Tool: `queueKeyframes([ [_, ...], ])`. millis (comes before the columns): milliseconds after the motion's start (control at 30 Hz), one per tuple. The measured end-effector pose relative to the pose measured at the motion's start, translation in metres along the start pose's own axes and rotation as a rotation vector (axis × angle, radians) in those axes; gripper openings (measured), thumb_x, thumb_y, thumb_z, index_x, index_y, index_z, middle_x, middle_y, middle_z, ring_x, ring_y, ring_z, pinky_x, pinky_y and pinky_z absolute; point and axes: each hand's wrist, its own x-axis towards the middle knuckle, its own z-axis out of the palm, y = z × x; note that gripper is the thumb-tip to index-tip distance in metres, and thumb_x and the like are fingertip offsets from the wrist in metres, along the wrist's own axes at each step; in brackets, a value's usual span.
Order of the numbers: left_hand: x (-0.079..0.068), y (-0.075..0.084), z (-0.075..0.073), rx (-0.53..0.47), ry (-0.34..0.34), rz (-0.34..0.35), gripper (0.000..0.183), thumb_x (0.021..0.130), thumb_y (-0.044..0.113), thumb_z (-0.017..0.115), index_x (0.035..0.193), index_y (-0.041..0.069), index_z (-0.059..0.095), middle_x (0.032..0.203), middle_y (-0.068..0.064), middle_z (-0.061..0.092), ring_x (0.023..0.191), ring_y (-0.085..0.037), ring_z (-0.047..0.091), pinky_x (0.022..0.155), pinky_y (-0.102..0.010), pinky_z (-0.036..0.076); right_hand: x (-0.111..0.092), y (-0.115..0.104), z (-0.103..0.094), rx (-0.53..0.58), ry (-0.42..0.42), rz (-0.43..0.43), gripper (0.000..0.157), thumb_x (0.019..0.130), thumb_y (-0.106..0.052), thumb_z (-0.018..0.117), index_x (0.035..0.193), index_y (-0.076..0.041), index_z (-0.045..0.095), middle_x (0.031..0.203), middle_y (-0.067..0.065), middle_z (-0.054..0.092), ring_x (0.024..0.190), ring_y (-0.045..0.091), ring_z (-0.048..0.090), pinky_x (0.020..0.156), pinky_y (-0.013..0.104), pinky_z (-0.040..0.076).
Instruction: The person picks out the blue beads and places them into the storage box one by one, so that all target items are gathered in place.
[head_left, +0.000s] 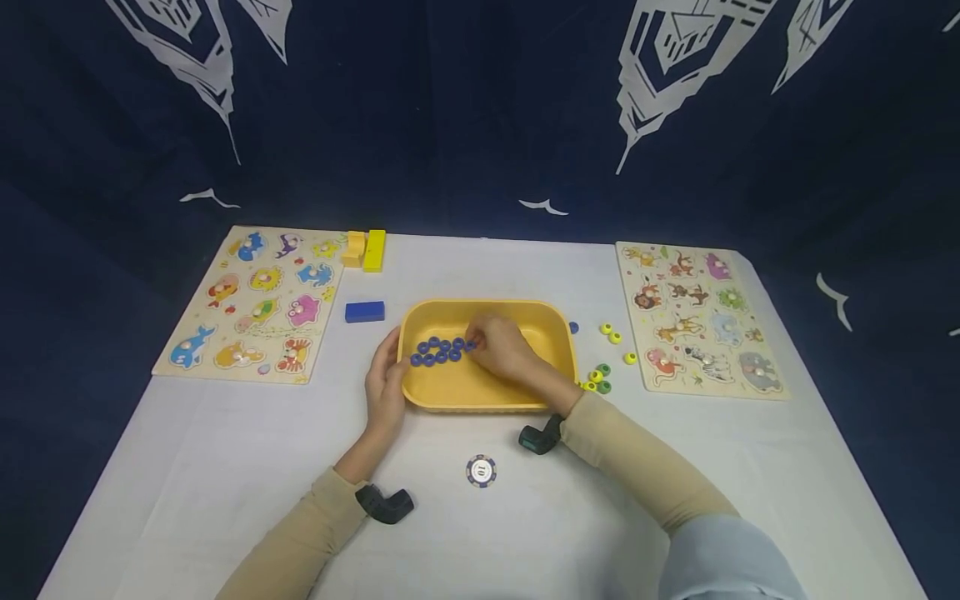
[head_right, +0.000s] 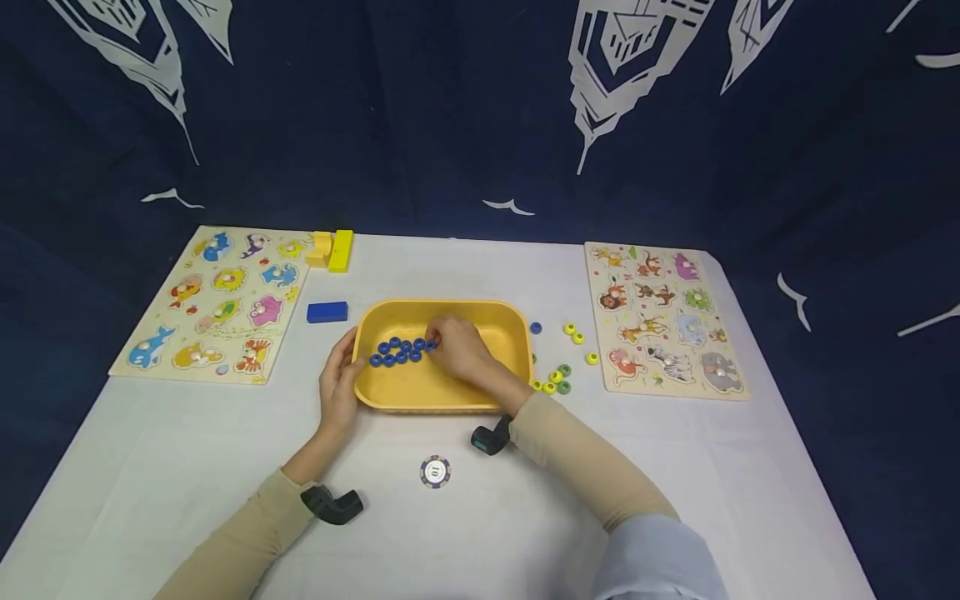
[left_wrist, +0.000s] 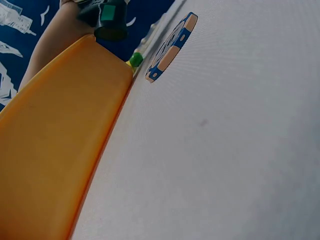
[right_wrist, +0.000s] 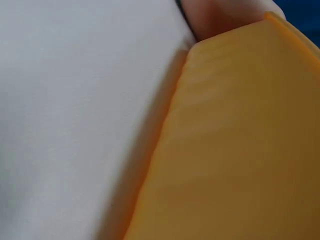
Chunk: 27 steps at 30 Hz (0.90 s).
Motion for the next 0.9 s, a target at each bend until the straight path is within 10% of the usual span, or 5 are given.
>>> queueKeyframes([
  [133, 0.001, 0.0, 0.0, -0.001, 0.002, -0.002, 0.047, 0.087, -0.005, 0.035, 0.134, -0.003, 0.033, 0.132, -0.022, 0.039, 0.116, -0.038, 0.04, 0.095, -0.032, 0.041, 0.0, -0.001, 0.0, 0.025, -0.048, 0.027, 0.016, 0.068, 0.003, 0.064, 0.082, -0.004, 0.064, 0.078, 0.007, 0.065, 0.071, 0.014, 0.061, 0.062, 0.02, 0.05],
  [300, 0.0, 0.0, -0.001, -0.007, 0.004, -0.007, 0.047, 0.087, -0.004, 0.036, 0.134, -0.002, 0.033, 0.132, -0.022, 0.04, 0.115, -0.038, 0.041, 0.089, -0.015, 0.042, -0.01, -0.001, -0.011, 0.092, -0.033, 0.076, 0.022, 0.074, -0.006, 0.066, 0.095, -0.005, 0.063, 0.086, 0.004, 0.064, 0.076, 0.012, 0.059, 0.066, 0.021, 0.05],
  [700, 0.001, 0.002, 0.0, 0.014, 0.005, 0.001, 0.047, 0.086, -0.002, 0.037, 0.134, -0.003, 0.033, 0.132, -0.021, 0.04, 0.116, -0.037, 0.041, 0.088, -0.009, 0.04, -0.055, 0.047, -0.065, 0.12, 0.604, 0.109, 0.023, 0.077, -0.016, 0.067, 0.1, -0.012, 0.064, 0.094, 0.001, 0.064, 0.077, 0.013, 0.058, 0.062, 0.024, 0.048],
  [900, -0.001, 0.002, 0.001, 0.026, 0.006, -0.003, 0.047, 0.086, -0.004, 0.037, 0.133, -0.003, 0.033, 0.131, -0.021, 0.041, 0.115, -0.037, 0.041, 0.088, -0.011, 0.04, -0.07, 0.086, -0.062, 0.121, 0.664, 0.302, 0.027, 0.08, -0.018, 0.064, 0.107, -0.017, 0.062, 0.1, 0.001, 0.061, 0.082, 0.014, 0.057, 0.06, 0.029, 0.048],
])
